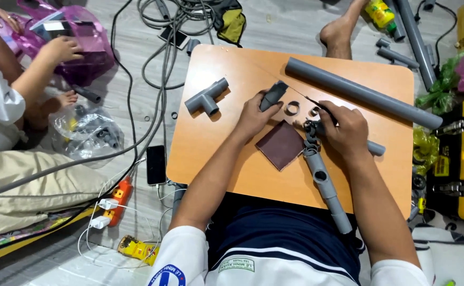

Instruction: Sawing a PVC pipe with a hand saw and smoothing the edges with a file.

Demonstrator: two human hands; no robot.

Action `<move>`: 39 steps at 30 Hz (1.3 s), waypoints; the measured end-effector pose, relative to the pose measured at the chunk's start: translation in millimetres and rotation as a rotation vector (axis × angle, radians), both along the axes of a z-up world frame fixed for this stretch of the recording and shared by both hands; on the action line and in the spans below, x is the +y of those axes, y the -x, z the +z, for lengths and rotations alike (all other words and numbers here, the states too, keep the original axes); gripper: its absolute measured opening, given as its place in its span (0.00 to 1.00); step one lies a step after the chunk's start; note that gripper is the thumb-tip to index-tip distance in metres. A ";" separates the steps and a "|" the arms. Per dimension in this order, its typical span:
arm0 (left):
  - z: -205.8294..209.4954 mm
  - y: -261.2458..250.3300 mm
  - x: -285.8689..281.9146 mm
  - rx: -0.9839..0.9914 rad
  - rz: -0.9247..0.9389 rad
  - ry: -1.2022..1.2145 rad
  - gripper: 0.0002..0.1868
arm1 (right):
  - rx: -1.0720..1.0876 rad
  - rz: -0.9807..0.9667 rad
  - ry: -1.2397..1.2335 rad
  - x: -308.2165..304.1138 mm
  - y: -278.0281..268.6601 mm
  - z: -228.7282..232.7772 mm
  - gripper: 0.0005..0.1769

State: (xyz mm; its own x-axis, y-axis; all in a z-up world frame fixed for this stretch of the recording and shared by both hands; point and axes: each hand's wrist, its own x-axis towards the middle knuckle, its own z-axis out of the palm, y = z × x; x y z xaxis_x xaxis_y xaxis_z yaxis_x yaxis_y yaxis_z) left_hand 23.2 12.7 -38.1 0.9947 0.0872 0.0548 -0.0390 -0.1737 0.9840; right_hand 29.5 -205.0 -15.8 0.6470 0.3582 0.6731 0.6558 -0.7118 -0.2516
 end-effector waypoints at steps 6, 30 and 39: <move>5.2 -2.5 3.6 0.045 -0.016 0.056 0.19 | 0.023 0.012 -0.041 -3.1 -2.5 -0.6 0.09; 29.1 -3.1 -5.6 -0.025 0.080 -0.074 0.14 | 0.141 -0.022 0.046 -2.1 -2.6 2.5 0.10; 33.2 1.2 -11.5 0.009 0.074 -0.110 0.15 | 0.249 -0.014 0.034 -4.4 -0.2 9.1 0.16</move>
State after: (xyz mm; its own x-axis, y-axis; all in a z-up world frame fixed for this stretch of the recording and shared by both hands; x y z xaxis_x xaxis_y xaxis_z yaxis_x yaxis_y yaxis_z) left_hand 22.1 1.2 -4.9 0.9863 0.1542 0.0594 -0.0136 -0.2824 0.9592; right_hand 29.7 -209.4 -6.7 0.7963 0.3677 0.4803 0.5667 -0.7310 -0.3800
